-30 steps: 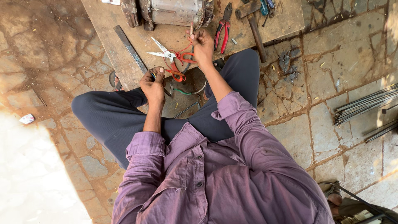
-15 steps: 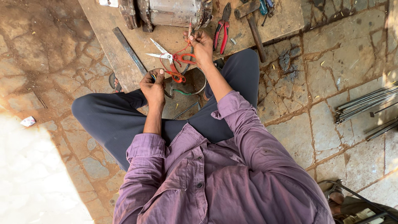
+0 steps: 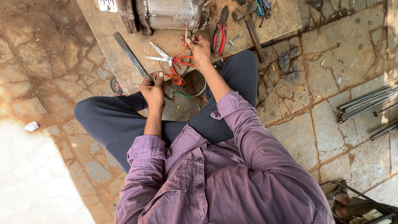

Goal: The person disassembles an electromechanical motor using pliers to cut wires and a screwdriver to pry open the housing. They then use a wooden mallet and a metal tool to tap and separate internal components from the casing.

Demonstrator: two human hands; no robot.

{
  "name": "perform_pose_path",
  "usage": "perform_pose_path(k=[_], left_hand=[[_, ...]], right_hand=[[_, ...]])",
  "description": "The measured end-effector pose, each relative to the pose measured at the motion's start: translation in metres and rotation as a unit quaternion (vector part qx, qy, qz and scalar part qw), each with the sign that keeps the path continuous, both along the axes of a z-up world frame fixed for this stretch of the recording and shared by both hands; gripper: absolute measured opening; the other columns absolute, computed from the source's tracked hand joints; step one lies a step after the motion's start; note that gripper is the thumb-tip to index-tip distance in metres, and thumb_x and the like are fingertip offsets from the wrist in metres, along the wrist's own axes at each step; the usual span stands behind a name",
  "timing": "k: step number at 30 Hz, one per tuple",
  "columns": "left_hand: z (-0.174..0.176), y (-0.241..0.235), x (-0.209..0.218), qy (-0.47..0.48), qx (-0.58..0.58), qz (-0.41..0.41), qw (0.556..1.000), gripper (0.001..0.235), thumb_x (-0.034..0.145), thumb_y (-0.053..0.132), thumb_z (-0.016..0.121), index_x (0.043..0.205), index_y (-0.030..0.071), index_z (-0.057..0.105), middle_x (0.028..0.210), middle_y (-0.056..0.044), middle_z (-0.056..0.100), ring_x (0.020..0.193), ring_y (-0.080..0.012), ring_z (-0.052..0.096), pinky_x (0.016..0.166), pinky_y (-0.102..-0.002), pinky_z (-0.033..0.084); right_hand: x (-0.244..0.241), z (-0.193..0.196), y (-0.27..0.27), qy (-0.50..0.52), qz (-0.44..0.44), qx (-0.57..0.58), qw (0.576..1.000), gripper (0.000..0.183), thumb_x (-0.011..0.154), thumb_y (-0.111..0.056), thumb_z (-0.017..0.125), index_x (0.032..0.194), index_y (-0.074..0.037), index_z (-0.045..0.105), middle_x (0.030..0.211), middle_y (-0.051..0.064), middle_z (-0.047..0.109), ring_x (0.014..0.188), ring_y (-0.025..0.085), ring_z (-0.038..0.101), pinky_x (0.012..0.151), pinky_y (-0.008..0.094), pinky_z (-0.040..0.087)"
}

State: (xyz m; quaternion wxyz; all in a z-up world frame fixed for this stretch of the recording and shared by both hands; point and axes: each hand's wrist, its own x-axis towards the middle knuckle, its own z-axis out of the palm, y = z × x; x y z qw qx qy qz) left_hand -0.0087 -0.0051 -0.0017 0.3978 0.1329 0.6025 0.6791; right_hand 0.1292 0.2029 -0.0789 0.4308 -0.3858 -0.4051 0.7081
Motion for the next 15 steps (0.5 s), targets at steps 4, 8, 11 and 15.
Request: perform_pose_path(k=[4, 8, 11, 15], left_hand=[[0.0006, 0.0013, -0.0001, -0.006, -0.002, -0.001, 1.000, 0.014, 0.096, 0.010, 0.076, 0.095, -0.003, 0.072, 0.071, -0.001, 0.064, 0.053, -0.0060, 0.049, 0.048, -0.023, 0.037], [0.0006, 0.0012, -0.0003, -0.006, 0.003, -0.004, 1.000, 0.014, 0.096, 0.010, 0.076, 0.094, -0.004, 0.072, 0.071, -0.001, 0.063, 0.053, -0.0062, 0.050, 0.048, -0.023, 0.037], [-0.0015, 0.0010, -0.0002, -0.018, 0.011, -0.002, 1.000, 0.014, 0.095, 0.010, 0.076, 0.095, -0.003, 0.072, 0.072, -0.001, 0.064, 0.053, -0.0060, 0.050, 0.047, -0.023, 0.037], [-0.0053, -0.0008, 0.0003, -0.005, 0.012, -0.006, 1.000, 0.015, 0.096, 0.010, 0.077, 0.097, -0.004, 0.073, 0.072, -0.001, 0.064, 0.054, -0.0060, 0.050, 0.049, -0.023, 0.037]], right_hand=[[0.0002, 0.0010, -0.0021, 0.012, -0.005, -0.015, 1.000, 0.024, 0.100, 0.006, 0.058, 0.087, -0.012, 0.051, 0.111, 0.020, 0.077, 0.083, 0.016, 0.070, 0.072, 0.028, 0.054], [-0.0012, -0.0005, -0.0021, 0.030, -0.001, -0.036, 0.999, 0.024, 0.099, 0.006, 0.059, 0.086, -0.012, 0.052, 0.113, 0.020, 0.076, 0.084, 0.016, 0.071, 0.072, 0.028, 0.054], [-0.0024, -0.0015, 0.0001, 0.027, -0.009, -0.023, 0.999, 0.025, 0.101, 0.006, 0.059, 0.087, -0.013, 0.052, 0.112, 0.021, 0.076, 0.084, 0.017, 0.070, 0.073, 0.028, 0.054], [-0.0020, -0.0060, -0.0010, 0.034, -0.008, -0.033, 0.999, 0.025, 0.100, 0.006, 0.059, 0.086, -0.013, 0.053, 0.113, 0.021, 0.076, 0.085, 0.018, 0.071, 0.073, 0.030, 0.055]])
